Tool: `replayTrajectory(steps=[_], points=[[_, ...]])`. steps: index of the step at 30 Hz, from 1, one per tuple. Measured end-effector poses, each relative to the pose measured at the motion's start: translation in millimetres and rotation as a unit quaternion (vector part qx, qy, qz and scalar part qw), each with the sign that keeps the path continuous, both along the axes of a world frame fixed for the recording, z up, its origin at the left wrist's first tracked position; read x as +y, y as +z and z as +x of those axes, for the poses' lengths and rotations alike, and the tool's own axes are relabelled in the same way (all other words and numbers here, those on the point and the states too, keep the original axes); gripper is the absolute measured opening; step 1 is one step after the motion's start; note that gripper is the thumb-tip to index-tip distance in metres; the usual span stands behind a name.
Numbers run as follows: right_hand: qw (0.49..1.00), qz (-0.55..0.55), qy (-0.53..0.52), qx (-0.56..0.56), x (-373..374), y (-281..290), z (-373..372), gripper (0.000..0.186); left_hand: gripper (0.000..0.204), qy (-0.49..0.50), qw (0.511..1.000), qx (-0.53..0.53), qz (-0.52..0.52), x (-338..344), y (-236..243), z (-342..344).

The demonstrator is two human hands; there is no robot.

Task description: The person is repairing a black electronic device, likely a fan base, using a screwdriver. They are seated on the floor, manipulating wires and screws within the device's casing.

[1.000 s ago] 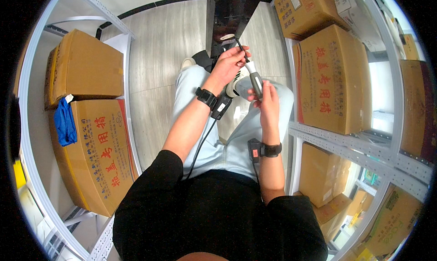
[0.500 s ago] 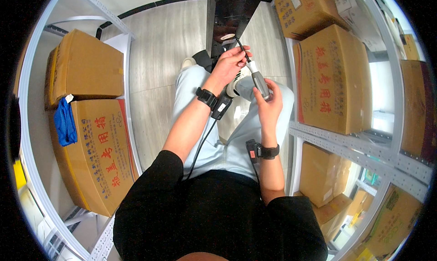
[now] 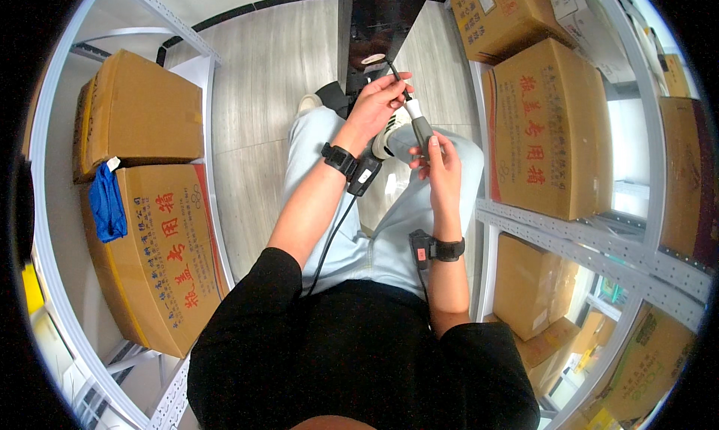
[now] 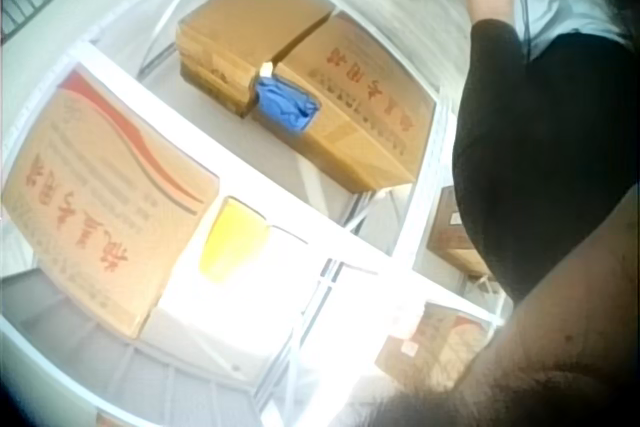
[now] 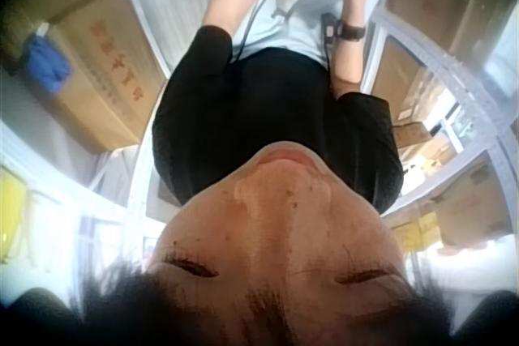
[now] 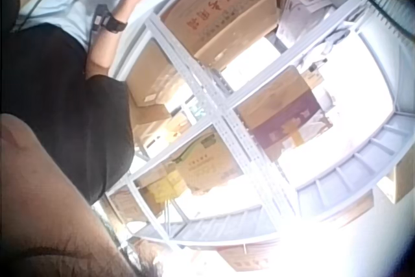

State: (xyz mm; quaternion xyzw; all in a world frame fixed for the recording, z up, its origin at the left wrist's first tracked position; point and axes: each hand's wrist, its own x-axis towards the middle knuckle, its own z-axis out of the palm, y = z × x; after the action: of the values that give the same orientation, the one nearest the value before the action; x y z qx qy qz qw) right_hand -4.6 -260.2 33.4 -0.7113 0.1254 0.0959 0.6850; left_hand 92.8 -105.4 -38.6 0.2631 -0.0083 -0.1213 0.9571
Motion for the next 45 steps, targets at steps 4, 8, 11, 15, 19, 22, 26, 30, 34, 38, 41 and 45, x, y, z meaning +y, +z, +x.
replayTrajectory(steps=[4,8,11,15,19,22,26,30,34,38,41,45], points=[[0.997,-0.065,-0.002,-0.036,3,0,-4,0.038,0.030,-0.001,1.000,-0.003,0.005,0,0,0],[0.941,-0.280,-0.004,-0.189,4,-7,-6,0.040,0.033,-0.002,1.000,-0.012,-0.016,0,1,0],[0.901,-0.353,-0.005,-0.253,7,-6,-6,0.037,0.034,-0.009,0.999,-0.010,-0.029,1,1,-1],[0.913,-0.330,-0.001,-0.241,6,-5,-6,0.035,0.034,-0.011,1.000,-0.020,-0.021,3,0,1],[0.988,-0.128,-0.021,-0.079,5,-7,-6,0.033,0.034,-0.006,0.999,-0.025,0.022,4,-1,2],[0.995,-0.080,-0.030,-0.048,6,-5,-4,0.034,0.034,-0.005,0.999,-0.019,0.042,4,-1,2],[0.948,-0.284,-0.013,-0.144,3,-8,-5,0.034,0.033,-0.008,0.998,-0.011,0.053,3,-1,1],[0.937,-0.291,-0.011,-0.193,2,-11,-5,0.035,0.032,0.008,0.997,-0.007,0.081,1,3,-2],[0.990,-0.099,-0.035,-0.091,10,-13,-10,0.034,0.031,0.011,0.994,-0.001,0.113,1,5,-3],[0.994,-0.062,-0.045,-0.075,12,-14,-7,0.034,0.031,0.011,0.989,-0.011,0.144,2,10,-3],[0.998,0.041,-0.028,-0.037,1,-22,1,0.036,0.030,0.001,0.993,-0.001,0.120,2,11,-1],[0.988,0.124,0.029,0.092,-8,-4,7,0.043,0.021,0.017,0.991,0.036,0.125,2,12,-2]])
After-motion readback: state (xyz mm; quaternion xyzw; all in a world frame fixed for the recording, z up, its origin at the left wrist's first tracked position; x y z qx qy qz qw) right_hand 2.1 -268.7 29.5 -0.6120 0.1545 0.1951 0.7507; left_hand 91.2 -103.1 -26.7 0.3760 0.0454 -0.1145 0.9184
